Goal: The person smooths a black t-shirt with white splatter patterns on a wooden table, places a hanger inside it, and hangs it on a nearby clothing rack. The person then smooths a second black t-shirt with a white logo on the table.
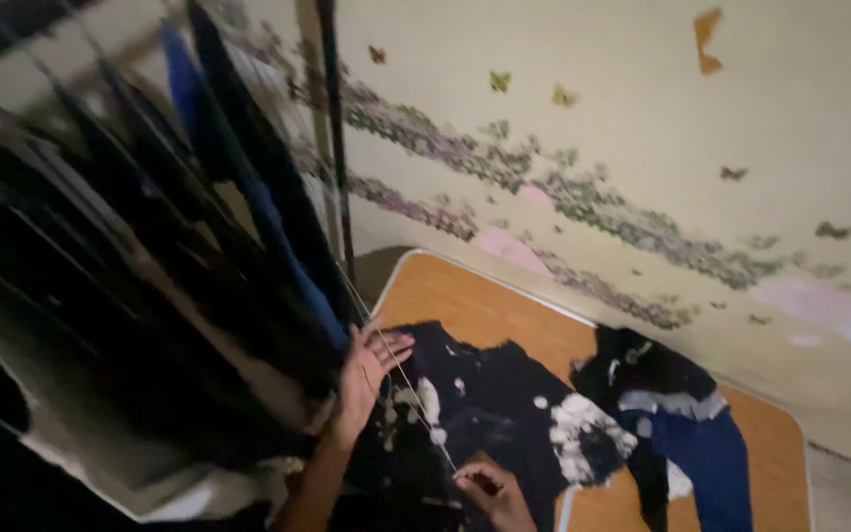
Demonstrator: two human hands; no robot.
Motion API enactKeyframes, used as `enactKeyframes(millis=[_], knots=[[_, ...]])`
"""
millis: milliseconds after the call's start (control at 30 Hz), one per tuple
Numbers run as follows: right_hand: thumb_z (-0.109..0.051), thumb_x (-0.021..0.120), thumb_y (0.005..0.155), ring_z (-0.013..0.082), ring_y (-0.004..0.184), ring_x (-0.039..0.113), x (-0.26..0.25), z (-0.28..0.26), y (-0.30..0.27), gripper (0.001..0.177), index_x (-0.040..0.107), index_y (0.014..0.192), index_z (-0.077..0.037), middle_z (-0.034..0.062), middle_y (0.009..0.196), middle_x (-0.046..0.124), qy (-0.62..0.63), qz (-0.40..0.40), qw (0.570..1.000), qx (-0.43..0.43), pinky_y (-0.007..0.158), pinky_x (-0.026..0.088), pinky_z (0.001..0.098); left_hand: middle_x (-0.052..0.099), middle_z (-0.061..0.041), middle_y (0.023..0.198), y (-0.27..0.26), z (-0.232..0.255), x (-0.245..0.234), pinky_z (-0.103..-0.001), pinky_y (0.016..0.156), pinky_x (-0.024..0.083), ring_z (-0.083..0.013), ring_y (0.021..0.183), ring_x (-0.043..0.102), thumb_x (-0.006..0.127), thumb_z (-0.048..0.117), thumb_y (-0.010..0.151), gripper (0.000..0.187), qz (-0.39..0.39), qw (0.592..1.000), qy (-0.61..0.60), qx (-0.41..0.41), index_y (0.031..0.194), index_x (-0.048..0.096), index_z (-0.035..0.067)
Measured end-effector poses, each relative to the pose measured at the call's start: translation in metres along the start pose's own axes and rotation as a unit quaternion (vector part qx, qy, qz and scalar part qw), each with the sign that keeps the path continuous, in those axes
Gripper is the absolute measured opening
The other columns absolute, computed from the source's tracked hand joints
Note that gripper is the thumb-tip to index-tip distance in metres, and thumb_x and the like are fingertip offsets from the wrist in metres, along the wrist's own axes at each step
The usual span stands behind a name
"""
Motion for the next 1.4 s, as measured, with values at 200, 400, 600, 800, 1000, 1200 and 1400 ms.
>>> enactKeyframes(millis=[200,400,600,800,1000,1200,1400], knots=[[-0.009,0.075,0.095,0.0092,0.075,0.054,-0.063,0.046,-0.064,0.007,0.076,0.095,-0.002,0.0030,0.086,0.063,0.016,-0.051,0.999,-0.002,0.066,0.042,0.0251,0.063,-0.007,0.104,-0.035,-0.042,-0.008,-0.050,0.099,0.054,-0.0247,0.103,0.065,0.053,0.049,0.099,0.067,0.113,0.993,-0.014,-0.003,0.151,0.041,0.008],[-0.015,0.071,0.097,0.0107,0.072,0.059,-0.101,0.061,-0.098,0.010,0.071,0.098,-0.005,0.0049,0.085,0.063,0.003,-0.113,0.991,0.073,0.062,0.049,0.0252,0.063,-0.001,0.088,-0.080,-0.118,0.008,-0.037,0.079,0.059,-0.0154,0.079,0.065,0.066,0.030,0.097,0.026,0.198,0.975,0.084,-0.051,0.108,0.062,0.006],[-0.016,0.085,0.085,0.0128,0.071,0.067,-0.107,0.028,-0.095,0.032,0.055,0.093,-0.006,0.0064,0.103,0.053,-0.143,-0.093,0.985,0.017,0.051,0.058,0.0262,0.060,-0.001,0.069,-0.147,-0.175,0.028,-0.032,0.061,0.059,-0.0153,0.057,0.064,0.053,0.044,0.102,0.043,0.334,0.922,0.184,-0.068,0.082,0.063,0.007],[-0.008,0.083,0.078,0.0156,0.090,0.061,-0.081,-0.043,-0.119,0.065,0.052,0.135,-0.002,0.0075,0.108,0.060,-0.071,-0.063,0.963,-0.251,0.074,0.055,0.0319,0.041,-0.001,0.061,-0.188,-0.213,0.043,-0.035,0.049,0.051,-0.0147,0.049,0.053,0.053,0.049,0.103,0.048,0.384,0.908,0.162,-0.045,0.074,0.047,0.011],[-0.024,0.073,0.094,0.0088,0.077,0.063,-0.065,0.051,-0.102,0.025,0.071,0.109,-0.004,0.0022,0.084,0.071,-0.083,-0.092,0.990,-0.060,0.070,0.052,0.0263,0.049,-0.005,0.067,-0.207,-0.216,0.035,-0.035,0.060,0.057,-0.0211,0.061,0.062,0.055,0.056,0.105,0.055,0.335,0.931,0.144,-0.024,0.082,0.050,0.007],[-0.030,0.065,0.098,0.0118,0.077,0.064,-0.086,0.138,-0.064,0.030,0.077,0.107,-0.004,0.0049,0.086,0.072,-0.027,-0.075,0.995,0.063,0.070,0.052,0.0296,0.073,-0.013,0.111,-0.232,-0.283,0.006,-0.048,0.079,0.059,-0.0261,0.103,0.071,0.045,0.066,0.089,0.069,0.302,0.915,0.149,-0.222,0.130,0.052,0.012],[-0.030,0.066,0.097,0.0118,0.099,0.070,-0.141,0.077,-0.031,0.036,0.066,0.123,-0.006,0.0057,0.110,0.075,-0.121,-0.038,0.992,-0.021,0.086,0.055,0.0280,0.075,-0.017,0.109,-0.207,-0.299,-0.055,-0.039,0.095,0.055,-0.0260,0.104,0.072,0.056,0.054,0.102,0.061,0.208,0.909,0.340,-0.125,0.123,0.064,-0.003]])
Point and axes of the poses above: each hand's wrist, its own y-axis towards the middle knuckle, its own x-axis out of the palm, z = x × y, the point moved 10 cm from there along y, towards the middle knuckle
